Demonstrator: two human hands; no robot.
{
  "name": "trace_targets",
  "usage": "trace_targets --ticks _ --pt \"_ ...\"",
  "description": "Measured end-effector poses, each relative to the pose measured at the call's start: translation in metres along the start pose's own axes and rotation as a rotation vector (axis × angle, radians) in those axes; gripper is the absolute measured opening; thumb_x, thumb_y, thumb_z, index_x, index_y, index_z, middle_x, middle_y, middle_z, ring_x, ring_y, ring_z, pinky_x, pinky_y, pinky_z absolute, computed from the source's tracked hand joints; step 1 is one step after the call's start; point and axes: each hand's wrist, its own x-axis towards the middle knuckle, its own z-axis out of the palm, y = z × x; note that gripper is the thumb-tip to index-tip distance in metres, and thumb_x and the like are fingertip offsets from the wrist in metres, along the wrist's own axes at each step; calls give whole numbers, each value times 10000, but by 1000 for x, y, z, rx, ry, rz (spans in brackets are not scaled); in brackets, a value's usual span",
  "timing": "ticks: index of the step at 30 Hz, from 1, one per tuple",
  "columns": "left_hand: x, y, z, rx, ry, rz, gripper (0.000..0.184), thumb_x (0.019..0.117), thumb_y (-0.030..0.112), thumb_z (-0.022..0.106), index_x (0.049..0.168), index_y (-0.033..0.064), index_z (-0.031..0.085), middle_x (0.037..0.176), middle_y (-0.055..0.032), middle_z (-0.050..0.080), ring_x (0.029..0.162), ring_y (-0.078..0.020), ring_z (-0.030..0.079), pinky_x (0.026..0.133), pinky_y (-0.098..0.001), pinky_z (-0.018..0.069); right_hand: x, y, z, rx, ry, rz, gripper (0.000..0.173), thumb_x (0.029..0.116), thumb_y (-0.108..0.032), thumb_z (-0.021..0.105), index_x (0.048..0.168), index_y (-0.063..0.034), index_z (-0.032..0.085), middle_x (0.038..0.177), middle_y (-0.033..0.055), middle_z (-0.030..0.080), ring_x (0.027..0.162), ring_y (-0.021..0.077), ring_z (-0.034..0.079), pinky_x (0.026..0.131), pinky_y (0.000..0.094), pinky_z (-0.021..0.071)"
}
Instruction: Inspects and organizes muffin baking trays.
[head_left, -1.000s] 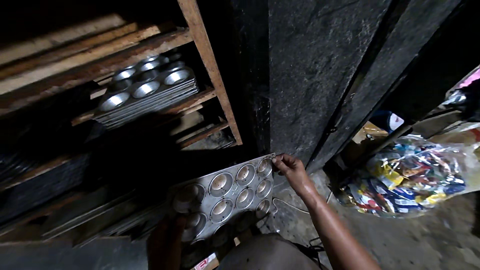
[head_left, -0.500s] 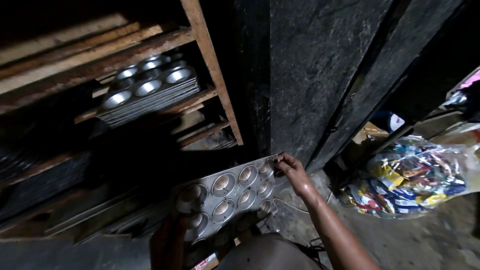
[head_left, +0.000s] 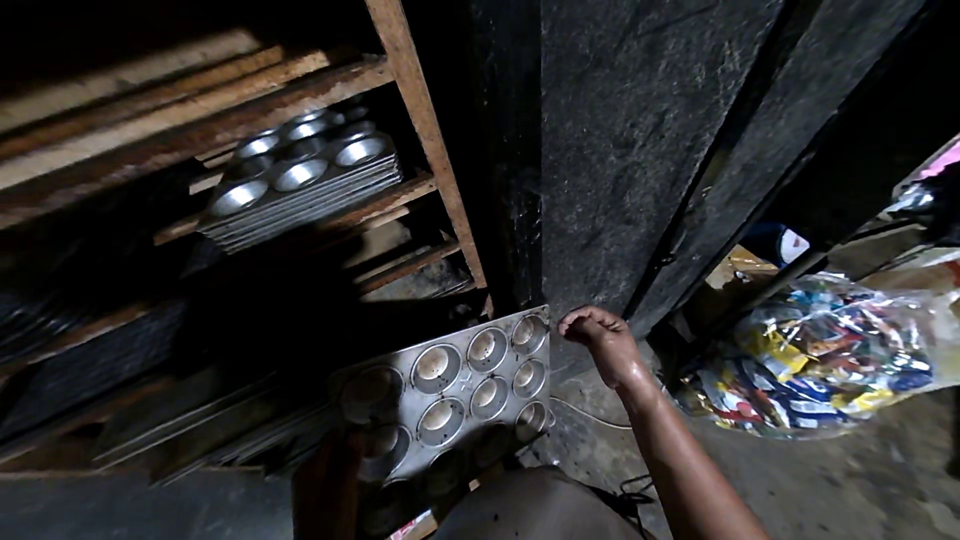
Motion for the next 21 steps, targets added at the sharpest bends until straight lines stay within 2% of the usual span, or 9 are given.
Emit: trace_targets --ticks 1,2,7,11,14,15,18,19,21 --pt "0 2 0 7 6 -30 142 981 76 531 902 20 635 760 158 583 723 133 560 710 -97 503 1 2 -3 -2 21 -30 264 968 16 446 886 -10 695 822 39 734 750 123 706 733 298 609" --pt "1 4 0 7 16 -56 139 982 75 527 905 27 632 758 161 580 722 133 558 706 -96 501 2 3 -4 -13 20 -44 255 972 16 463 887 -5 703 801 33 732 732 114 705 726 289 612" --pt "2 -1 4 -104 20 -72 145 977 59 508 931 88 642 777 195 623 740 114 596 719 -119 531 0 7 0 -144 -35 -22 180 999 19 515 1025 40 692 836 30 733 739 93 710 733 270 615" --pt "3 -9 5 -156 3 -65 158 979 63 517 933 128 654 792 198 653 750 93 620 728 -136 545 1 11 3 -226 -62 -88 148 1014 -14 551 1003 19 694 829 -10 719 728 40 688 722 224 600" --pt "3 -13 5 -129 -3 -89 147 978 59 505 962 83 650 822 173 655 782 88 626 759 -146 550 1 8 3 -262 -80 -132 172 1033 -44 525 1001 12 684 831 -15 711 730 34 679 727 224 594" --pt "3 -14 5 -116 -3 -114 140 980 64 504 969 60 644 825 156 649 784 85 622 762 -149 549 1 6 4 -278 -83 -143 195 1046 -65 503 989 10 674 824 -13 696 723 37 671 723 228 591" --pt "3 -8 9 -102 4 -166 130 970 64 505 971 23 628 808 126 634 762 76 618 746 -146 548 0 4 11 -319 -8 -155 290 1062 -150 489 832 -42 628 724 -35 639 648 28 627 664 226 563" --pt "3 -6 11 -115 14 -166 124 969 51 509 967 15 628 804 122 632 760 74 617 746 -145 546 0 3 13 -337 4 -163 263 1054 -165 510 860 -39 634 737 -31 639 658 29 623 667 228 554" --pt "2 -9 12 -132 17 -153 119 973 58 524 976 39 641 810 137 653 771 76 626 755 -151 554 0 3 15 -386 -20 -162 216 1033 -190 570 1077 5 653 850 22 675 717 57 648 691 249 572"
